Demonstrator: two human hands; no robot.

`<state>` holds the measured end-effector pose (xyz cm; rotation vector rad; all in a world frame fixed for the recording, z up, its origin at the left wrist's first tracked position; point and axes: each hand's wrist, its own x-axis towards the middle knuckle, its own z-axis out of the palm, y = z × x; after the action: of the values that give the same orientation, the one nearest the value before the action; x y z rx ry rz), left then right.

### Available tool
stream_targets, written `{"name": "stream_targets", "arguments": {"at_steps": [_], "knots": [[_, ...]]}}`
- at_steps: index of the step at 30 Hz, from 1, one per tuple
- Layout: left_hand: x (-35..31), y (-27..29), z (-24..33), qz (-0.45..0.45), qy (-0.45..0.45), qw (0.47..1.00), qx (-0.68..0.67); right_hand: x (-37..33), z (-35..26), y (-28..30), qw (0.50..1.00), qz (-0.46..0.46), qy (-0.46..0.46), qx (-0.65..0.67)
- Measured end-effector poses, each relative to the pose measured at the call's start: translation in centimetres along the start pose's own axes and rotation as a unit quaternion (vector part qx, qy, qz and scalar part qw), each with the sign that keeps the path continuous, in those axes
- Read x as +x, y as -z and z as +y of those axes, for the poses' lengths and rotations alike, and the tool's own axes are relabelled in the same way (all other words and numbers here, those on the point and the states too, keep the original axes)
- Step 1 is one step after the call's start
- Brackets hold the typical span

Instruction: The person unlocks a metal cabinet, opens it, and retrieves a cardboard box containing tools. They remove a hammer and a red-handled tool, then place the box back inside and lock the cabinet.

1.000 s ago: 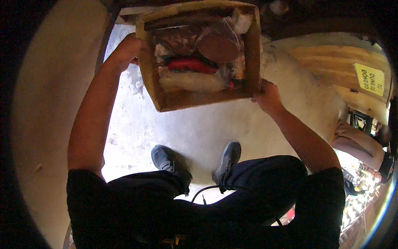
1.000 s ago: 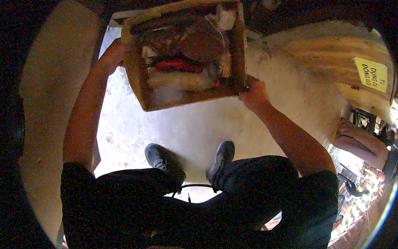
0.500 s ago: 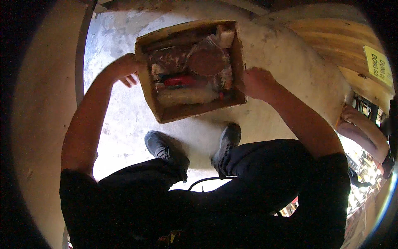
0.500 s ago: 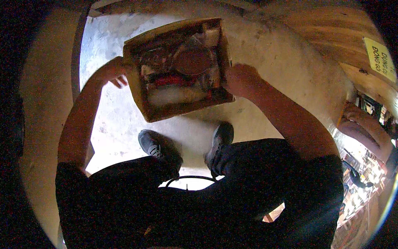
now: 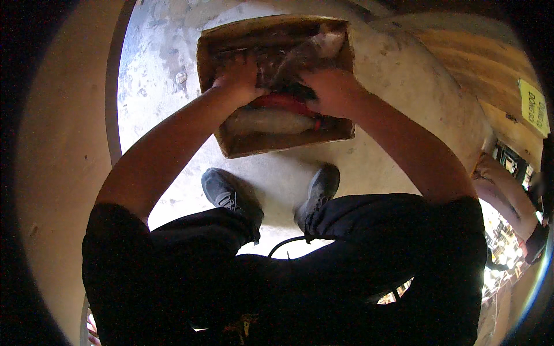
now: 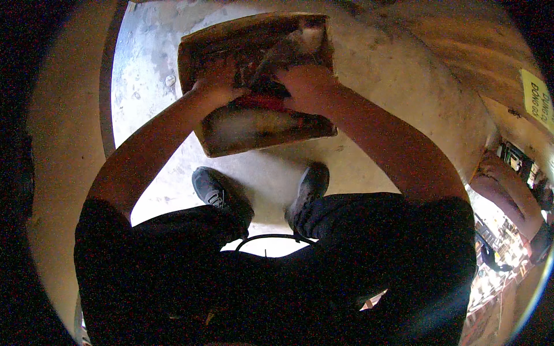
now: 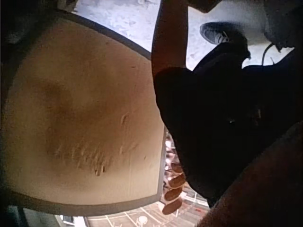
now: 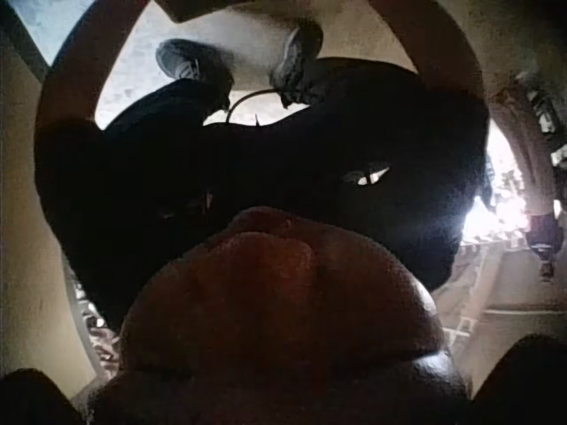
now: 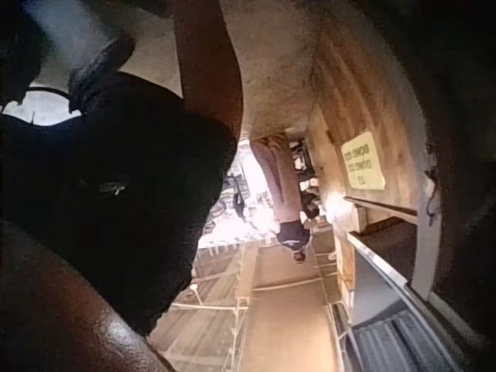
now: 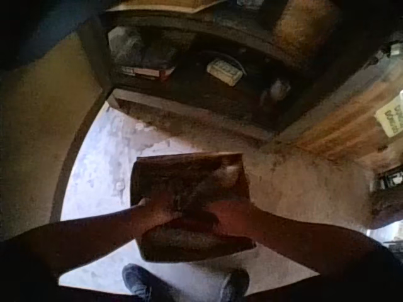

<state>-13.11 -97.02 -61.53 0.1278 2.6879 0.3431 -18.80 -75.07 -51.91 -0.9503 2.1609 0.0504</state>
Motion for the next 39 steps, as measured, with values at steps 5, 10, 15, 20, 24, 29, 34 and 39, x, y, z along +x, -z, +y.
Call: {"name": "stream_targets", "arguments": {"at_steps": [5,10,15,20,24,29,34,39], "knots": [[0.0,1.3,0.3,0.014,-0.06,0.997,-0.04,-4.6,1.0,1.1,0.999,0.036,-0.002,0.009],[-1.8,4.1,1.3,-0.084,-0.111,0.983,-0.116,-7.6,0.4,2.1,0.999,0.041,0.01,0.01],[-4.2,7.1,-0.3,-0.191,-0.167,0.964,-0.078,-11.0,0.1,3.8,0.995,0.007,0.016,0.098],[-4.7,10.5,-2.6,-0.281,-0.199,0.936,-0.077,-15.8,1.1,5.4,0.983,0.094,0.034,0.152],[-4.8,10.0,-2.2,-0.234,-0.251,0.933,-0.109,-19.4,1.5,7.4,0.966,0.118,-0.057,0.221],[-3.9,10.3,2.1,-0.18,-0.265,0.944,-0.079,-22.0,0.8,8.6,0.917,0.234,-0.144,0.289],[-2.7,7.8,1.5,-0.122,-0.237,0.957,-0.111,-22.5,0.3,8.0,0.872,0.316,-0.135,0.348],[-0.3,8.9,1.3,-0.104,-0.246,0.963,-0.012,-21.8,0.9,9.4,0.886,0.275,-0.128,0.35]]}}
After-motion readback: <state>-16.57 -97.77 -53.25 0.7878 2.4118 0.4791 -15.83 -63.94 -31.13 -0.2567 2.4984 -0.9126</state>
